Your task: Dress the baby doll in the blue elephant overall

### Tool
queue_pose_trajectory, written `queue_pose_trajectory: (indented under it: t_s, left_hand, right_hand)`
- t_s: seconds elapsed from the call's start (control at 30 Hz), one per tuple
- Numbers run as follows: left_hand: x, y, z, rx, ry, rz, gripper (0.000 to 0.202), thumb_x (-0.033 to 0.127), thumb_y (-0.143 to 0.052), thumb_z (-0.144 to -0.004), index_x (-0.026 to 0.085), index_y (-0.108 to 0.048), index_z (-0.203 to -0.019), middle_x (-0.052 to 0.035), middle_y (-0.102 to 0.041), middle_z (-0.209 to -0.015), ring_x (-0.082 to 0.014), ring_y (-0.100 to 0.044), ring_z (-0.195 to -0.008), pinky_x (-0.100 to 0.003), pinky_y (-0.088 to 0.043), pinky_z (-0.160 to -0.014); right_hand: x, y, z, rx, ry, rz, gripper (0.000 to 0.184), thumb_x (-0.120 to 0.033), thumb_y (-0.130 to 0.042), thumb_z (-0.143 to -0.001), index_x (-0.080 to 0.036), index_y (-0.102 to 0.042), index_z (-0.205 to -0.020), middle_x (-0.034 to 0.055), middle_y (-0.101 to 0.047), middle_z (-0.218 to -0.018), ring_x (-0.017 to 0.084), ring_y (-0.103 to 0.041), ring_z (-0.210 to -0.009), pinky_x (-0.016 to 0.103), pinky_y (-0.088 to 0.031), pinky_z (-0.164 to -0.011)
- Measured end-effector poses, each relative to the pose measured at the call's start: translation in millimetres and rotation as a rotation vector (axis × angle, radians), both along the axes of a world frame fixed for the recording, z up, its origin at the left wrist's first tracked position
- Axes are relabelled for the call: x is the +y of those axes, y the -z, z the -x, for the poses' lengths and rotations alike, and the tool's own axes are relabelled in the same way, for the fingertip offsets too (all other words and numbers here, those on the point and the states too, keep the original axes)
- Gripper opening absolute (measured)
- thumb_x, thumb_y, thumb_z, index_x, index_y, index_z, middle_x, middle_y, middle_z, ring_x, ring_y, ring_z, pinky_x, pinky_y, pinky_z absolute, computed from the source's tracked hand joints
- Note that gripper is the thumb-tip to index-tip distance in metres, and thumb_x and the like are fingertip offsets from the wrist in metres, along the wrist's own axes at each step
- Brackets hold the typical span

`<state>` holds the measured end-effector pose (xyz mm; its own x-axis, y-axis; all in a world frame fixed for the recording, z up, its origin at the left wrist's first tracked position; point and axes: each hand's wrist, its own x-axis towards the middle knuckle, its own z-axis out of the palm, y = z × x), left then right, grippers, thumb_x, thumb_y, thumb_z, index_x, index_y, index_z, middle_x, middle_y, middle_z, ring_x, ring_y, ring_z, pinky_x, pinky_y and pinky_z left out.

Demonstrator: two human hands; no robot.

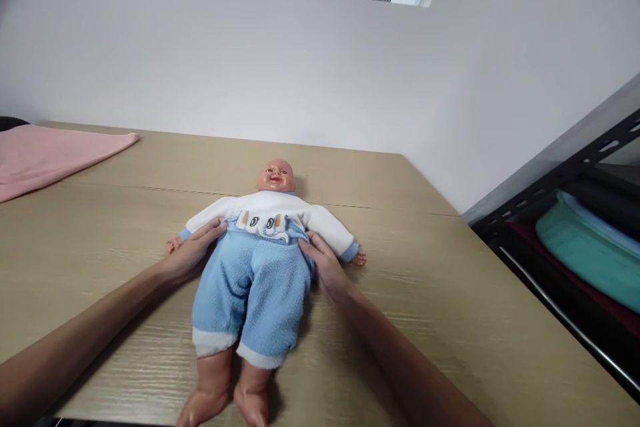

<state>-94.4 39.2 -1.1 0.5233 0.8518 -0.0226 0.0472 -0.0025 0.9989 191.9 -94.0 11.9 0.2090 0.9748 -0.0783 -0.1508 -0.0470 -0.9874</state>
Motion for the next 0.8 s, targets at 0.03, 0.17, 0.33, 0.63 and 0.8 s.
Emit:
queue_pose_trajectory:
  t_s: [0.03,0.17,0.33,0.63,0.8]
  left_hand:
    - [1.7,-0.8,-1.3,-0.001,0.001,0.030,0.049,0.070,-0.065,-0.100,0.025,-0.068,-0.117,-0.0098,-0.078,-0.112,-0.0327,-0.072,-0.109,-0.047,-0.060,-0.097]
    - [2.6,-13.5,-3.3,0.049,-0.052,-0.001,0.055,0.077,-0.070,-0.097,0.027,-0.070,-0.120,-0.0142,-0.075,-0.134,-0.0390,-0.062,-0.139,-0.051,-0.052,-0.114]
    - [1.8,-37.8,-0.6,0.114,0.147,-0.492,0.040,0.061,-0.074,-0.102,0.026,-0.064,-0.118,-0.0078,-0.067,-0.124,-0.0303,-0.061,-0.123,-0.045,-0.048,-0.114]
    - [22.0,-52.9,-25.7,0.062,0.172,-0.200,0.048,0.070,-0.070,-0.105,0.024,-0.065,-0.115,0.0003,-0.062,-0.096,-0.0204,-0.056,-0.087,-0.032,-0.044,-0.079]
    - [12.9,-37.8,-20.3,0.204,0.138,-0.229,0.047,0.069,-0.065,-0.105,0.022,-0.068,-0.106,-0.0039,-0.068,-0.104,-0.0266,-0.061,-0.099,-0.038,-0.046,-0.090]
  right_hand:
    - [2.4,1.4,-1.5,-0.015,0.005,-0.003,0.038,-0.062,-0.082,-0.089,-0.029,-0.069,-0.104,0.0089,-0.077,-0.102,0.034,-0.073,-0.105,0.048,-0.061,-0.098]
    - [3.2,-3.1,-6.2,-0.192,-0.002,-0.085,0.037,-0.062,-0.079,-0.090,-0.029,-0.062,-0.091,0.0029,-0.063,-0.088,0.029,-0.063,-0.088,0.044,-0.056,-0.085]
    - [-3.9,-41.9,-0.3,-0.792,0.005,-0.257,0.029,-0.047,-0.069,-0.101,-0.027,-0.056,-0.084,0.0021,-0.058,-0.083,0.026,-0.054,-0.081,0.041,-0.044,-0.078]
    - [54.3,-53.4,-4.6,-0.476,-0.114,-0.190,0.039,-0.066,-0.068,-0.103,-0.027,-0.070,-0.108,0.0070,-0.077,-0.111,0.032,-0.071,-0.110,0.045,-0.056,-0.102]
    - [41.8,-22.1,-14.2,-0.580,0.039,-0.082,0.047,-0.072,-0.072,-0.097,-0.025,-0.071,-0.098,0.0076,-0.077,-0.103,0.033,-0.070,-0.103,0.046,-0.054,-0.098]
